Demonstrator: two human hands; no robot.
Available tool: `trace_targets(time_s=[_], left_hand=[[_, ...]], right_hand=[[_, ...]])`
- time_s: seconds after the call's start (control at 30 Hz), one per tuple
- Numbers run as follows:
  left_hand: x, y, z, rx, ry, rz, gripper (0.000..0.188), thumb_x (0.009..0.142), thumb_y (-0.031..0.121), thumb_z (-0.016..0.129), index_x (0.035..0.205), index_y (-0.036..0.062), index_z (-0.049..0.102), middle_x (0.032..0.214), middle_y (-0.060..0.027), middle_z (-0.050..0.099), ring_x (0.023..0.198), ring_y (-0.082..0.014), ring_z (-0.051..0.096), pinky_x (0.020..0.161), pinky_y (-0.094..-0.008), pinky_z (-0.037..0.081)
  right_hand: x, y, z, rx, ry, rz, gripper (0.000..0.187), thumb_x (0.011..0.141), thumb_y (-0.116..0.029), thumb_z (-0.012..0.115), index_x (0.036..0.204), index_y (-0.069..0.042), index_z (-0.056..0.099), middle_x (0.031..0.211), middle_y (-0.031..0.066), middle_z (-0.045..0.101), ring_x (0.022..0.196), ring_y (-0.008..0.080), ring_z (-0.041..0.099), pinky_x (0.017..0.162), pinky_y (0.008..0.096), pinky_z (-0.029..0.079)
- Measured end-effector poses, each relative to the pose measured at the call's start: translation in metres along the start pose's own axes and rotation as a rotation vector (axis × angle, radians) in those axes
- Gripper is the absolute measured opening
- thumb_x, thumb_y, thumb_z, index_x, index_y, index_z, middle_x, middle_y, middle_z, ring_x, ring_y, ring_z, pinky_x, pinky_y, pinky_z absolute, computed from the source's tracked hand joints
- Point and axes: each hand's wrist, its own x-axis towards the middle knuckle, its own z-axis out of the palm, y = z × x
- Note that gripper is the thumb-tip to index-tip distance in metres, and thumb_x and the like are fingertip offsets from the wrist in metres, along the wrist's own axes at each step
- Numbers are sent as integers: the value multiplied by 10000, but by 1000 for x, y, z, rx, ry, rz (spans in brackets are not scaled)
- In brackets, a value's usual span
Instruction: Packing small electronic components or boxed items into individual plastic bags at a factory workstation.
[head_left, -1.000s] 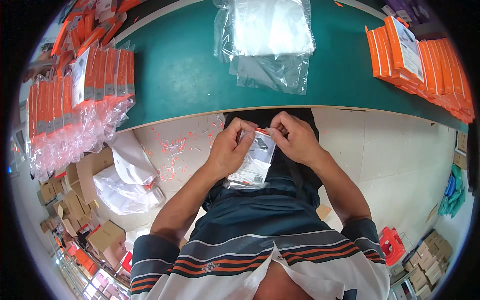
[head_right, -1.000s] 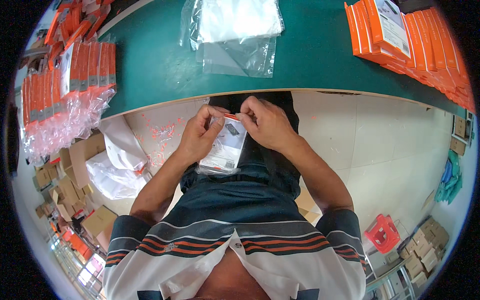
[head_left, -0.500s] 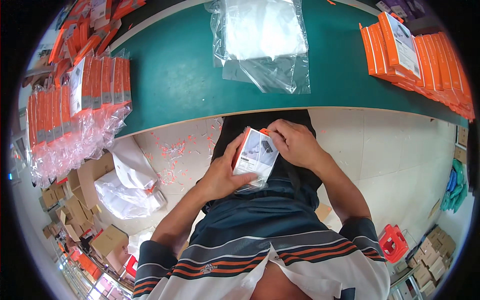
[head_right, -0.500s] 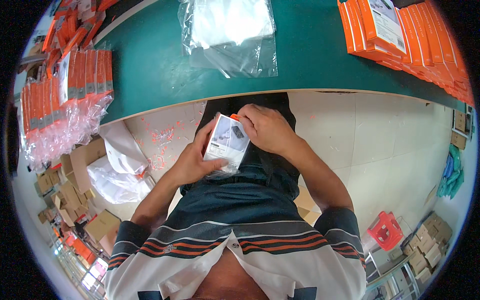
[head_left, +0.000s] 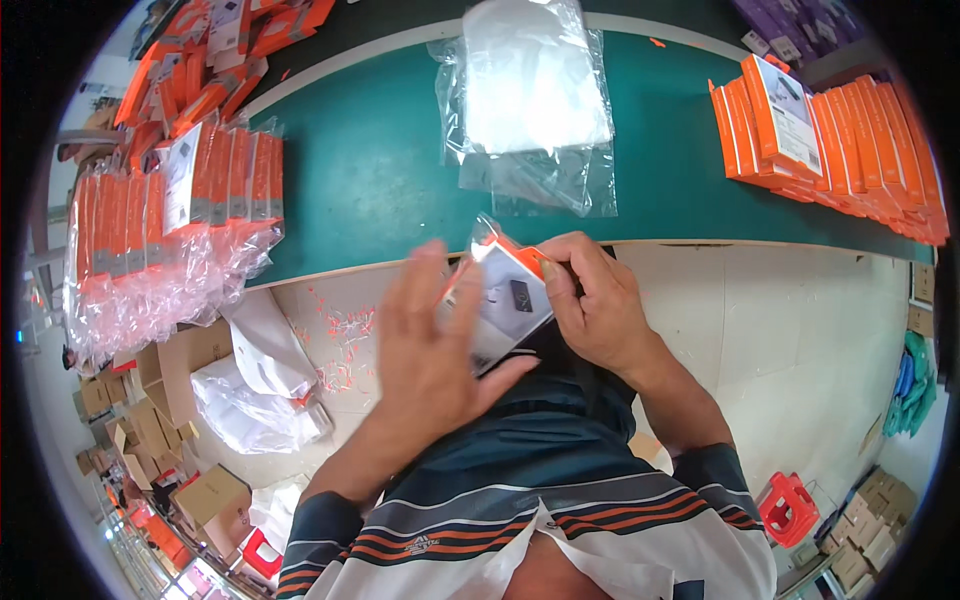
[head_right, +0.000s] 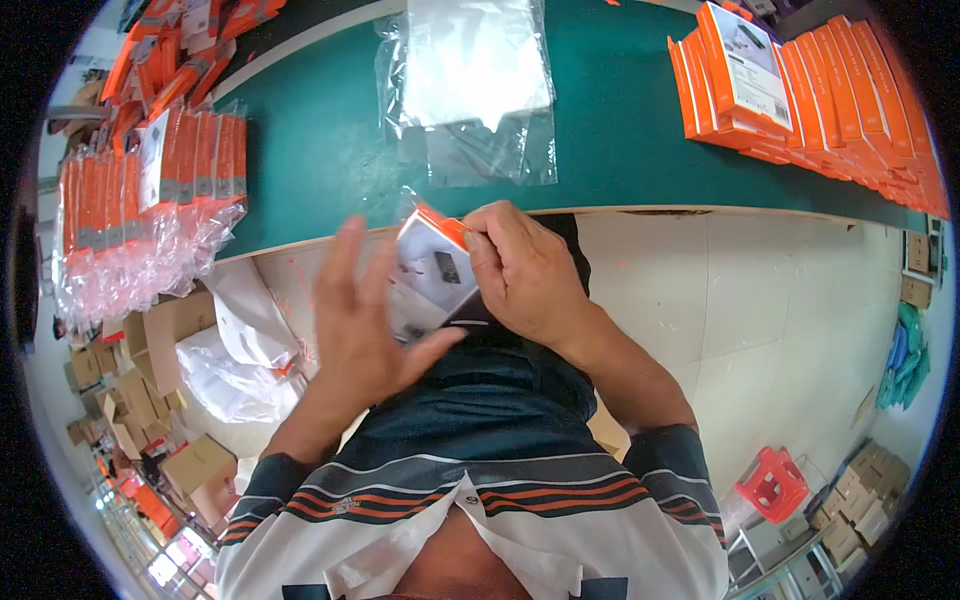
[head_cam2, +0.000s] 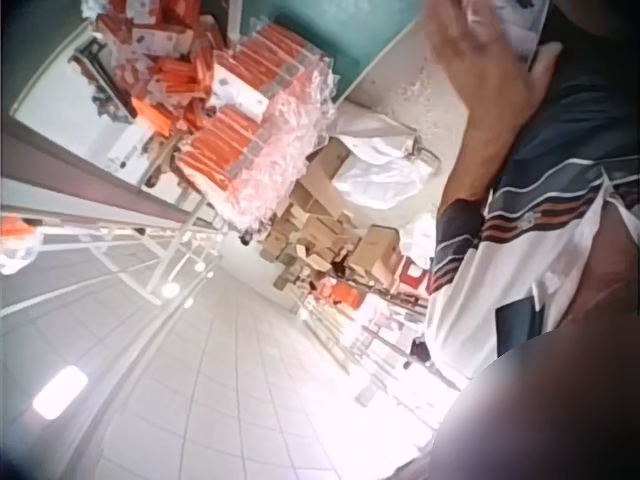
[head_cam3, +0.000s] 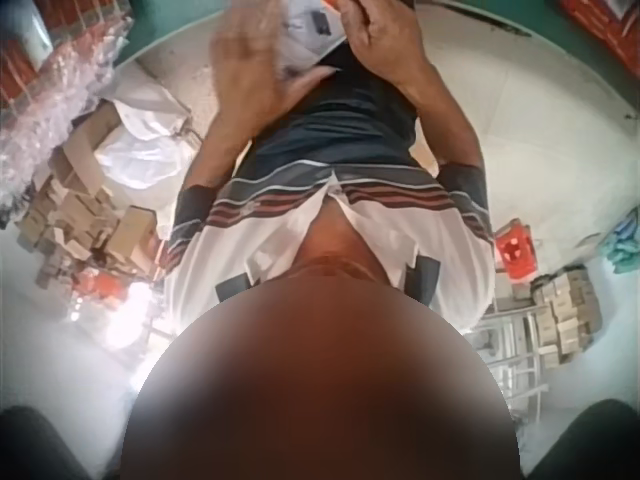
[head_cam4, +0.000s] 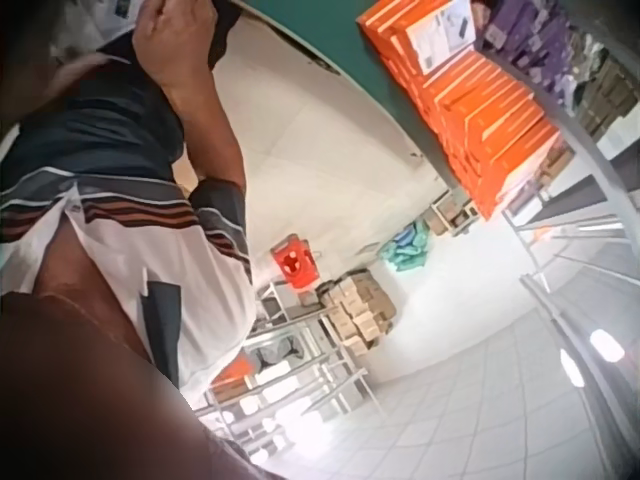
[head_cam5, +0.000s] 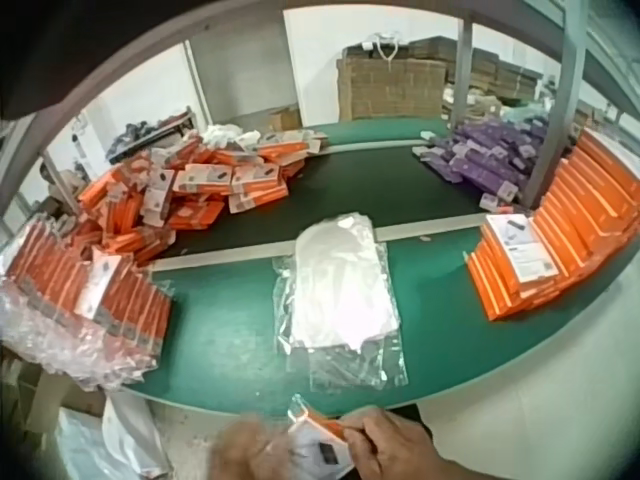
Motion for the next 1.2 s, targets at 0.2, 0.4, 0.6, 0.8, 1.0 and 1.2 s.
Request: trace_targets(time_s=[0.2,0.4,0.6,0.8,1.0,1.2], left_hand=[[13,-27,-8,165,-2,2,940,787,210,945,1620,87,527,1681,-324,408,1493,-544,467,1180,-593,448],[93,-121,-127,563,332,-72,725,935,203,862,1577,71,552,1596,-314,501,1523,-502,457,1219,-602,423],[97,-251,-192,659,119,-281,553,1008,286,800,1479,51,631,1490,-266,613,1377,-446,590,1150,-535,483],[115,-179,-121,614,428,-9,413,1004,221,800,1369,52,710,1313,-195,734,1224,-413,682,1095,-515,520],[85,-41,29,-415,-13,-208,540,953,167,885,1433,49,668,1148,-118,753,1006,-237,736,797,-363,601],[100,-12,112,-1035,47,-418,502,989,121,845,1447,55,652,1097,-91,744,893,-166,719,773,-337,591]], right_hand=[[33,-2,3,85,-6,-197,219,1041,-63,730,1253,-14,703,1179,135,758,1020,332,738,903,405,599],[31,45,-39,-686,-79,-384,477,875,-141,862,1325,-41,743,1433,127,690,1345,363,616,1196,557,466],[14,71,-36,-585,20,-600,310,851,-34,834,1150,-37,753,1226,97,746,1138,349,691,1051,515,550],[32,62,-37,-517,175,-394,220,836,46,810,1011,-53,719,1033,86,745,937,338,700,860,461,573],[60,52,-29,-213,301,-325,178,897,59,804,987,-42,690,978,103,728,887,313,690,767,399,555],[56,55,-38,-193,246,-325,135,957,30,790,992,-38,679,977,96,730,889,290,689,781,389,555]])
